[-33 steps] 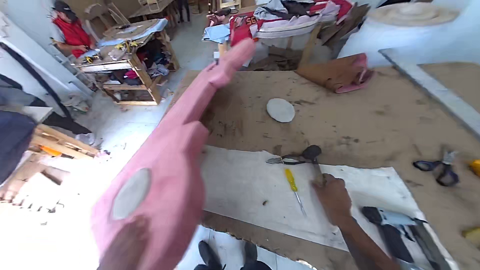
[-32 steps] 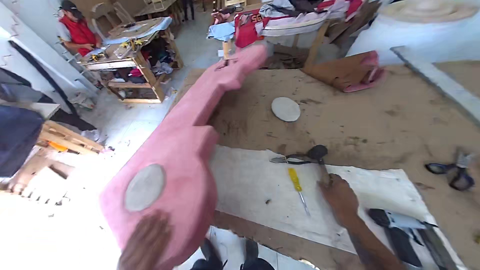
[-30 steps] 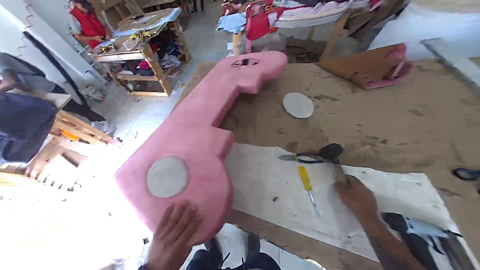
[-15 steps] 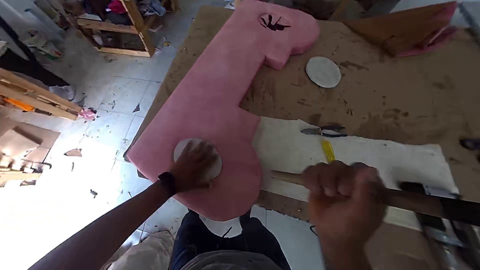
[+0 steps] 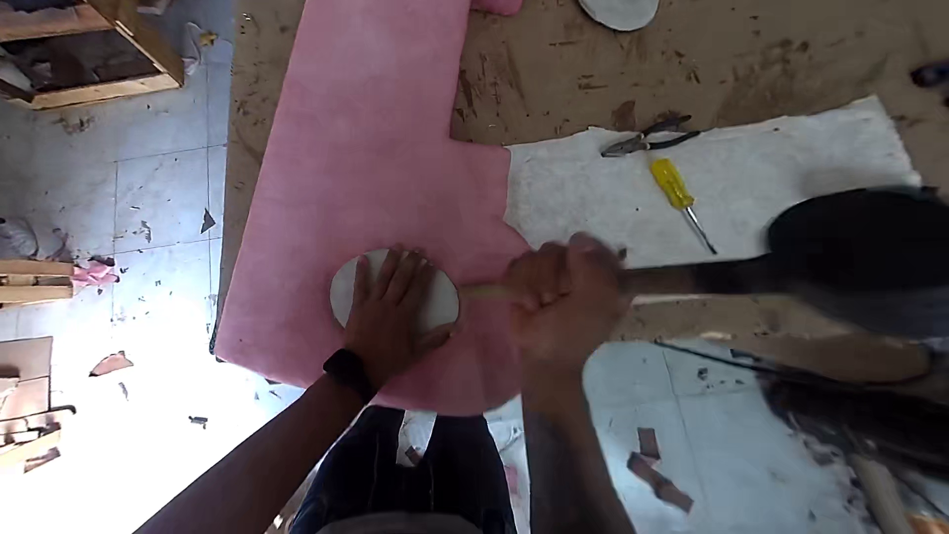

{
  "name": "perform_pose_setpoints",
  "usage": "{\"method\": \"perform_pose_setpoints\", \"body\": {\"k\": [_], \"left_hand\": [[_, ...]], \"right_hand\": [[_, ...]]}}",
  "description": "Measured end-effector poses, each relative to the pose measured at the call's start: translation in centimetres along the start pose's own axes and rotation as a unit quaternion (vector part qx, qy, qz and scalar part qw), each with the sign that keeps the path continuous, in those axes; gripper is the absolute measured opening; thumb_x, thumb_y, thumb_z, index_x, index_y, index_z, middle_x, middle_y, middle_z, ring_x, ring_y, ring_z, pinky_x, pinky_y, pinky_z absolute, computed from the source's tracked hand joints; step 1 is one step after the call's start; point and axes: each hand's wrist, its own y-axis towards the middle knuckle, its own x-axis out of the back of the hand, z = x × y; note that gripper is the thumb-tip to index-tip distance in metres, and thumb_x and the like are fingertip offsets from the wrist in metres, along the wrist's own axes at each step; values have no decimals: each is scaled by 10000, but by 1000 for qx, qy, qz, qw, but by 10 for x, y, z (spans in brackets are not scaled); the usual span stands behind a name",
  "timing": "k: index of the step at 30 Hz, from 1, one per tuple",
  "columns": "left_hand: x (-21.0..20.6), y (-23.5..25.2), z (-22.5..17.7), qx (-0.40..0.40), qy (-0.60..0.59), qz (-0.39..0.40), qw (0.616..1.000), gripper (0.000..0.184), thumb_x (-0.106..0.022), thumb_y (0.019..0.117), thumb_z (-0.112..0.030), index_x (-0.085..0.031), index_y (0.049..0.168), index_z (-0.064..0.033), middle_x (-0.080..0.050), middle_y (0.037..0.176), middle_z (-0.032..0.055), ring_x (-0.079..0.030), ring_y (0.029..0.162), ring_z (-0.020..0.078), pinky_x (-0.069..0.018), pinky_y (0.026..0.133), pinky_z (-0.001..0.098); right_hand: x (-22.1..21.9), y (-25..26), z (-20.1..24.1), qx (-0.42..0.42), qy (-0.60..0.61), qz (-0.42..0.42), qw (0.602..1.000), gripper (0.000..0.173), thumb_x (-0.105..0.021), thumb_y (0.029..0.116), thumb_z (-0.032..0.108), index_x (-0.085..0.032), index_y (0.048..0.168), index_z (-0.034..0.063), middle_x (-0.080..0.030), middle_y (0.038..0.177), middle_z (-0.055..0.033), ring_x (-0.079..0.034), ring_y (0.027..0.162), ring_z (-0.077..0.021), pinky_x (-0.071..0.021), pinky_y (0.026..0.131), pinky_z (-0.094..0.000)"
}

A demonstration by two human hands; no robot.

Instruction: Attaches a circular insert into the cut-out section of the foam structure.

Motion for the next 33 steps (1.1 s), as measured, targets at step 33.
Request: {"method": "perform_pose_setpoints", "body": {"k": [33], "left_hand": [[4,3,0,4,-7,15,1000,939,-433,844,-861,-388,1594,-298,-240,1705,-21,-84,1597,266,-36,1265,648]], "right_hand": [[-5,2,13,30,-95,20,995,272,-433,1086,353,-559,875,235,-495,633,81,-487,514,-57,-461,485,-222]]}}
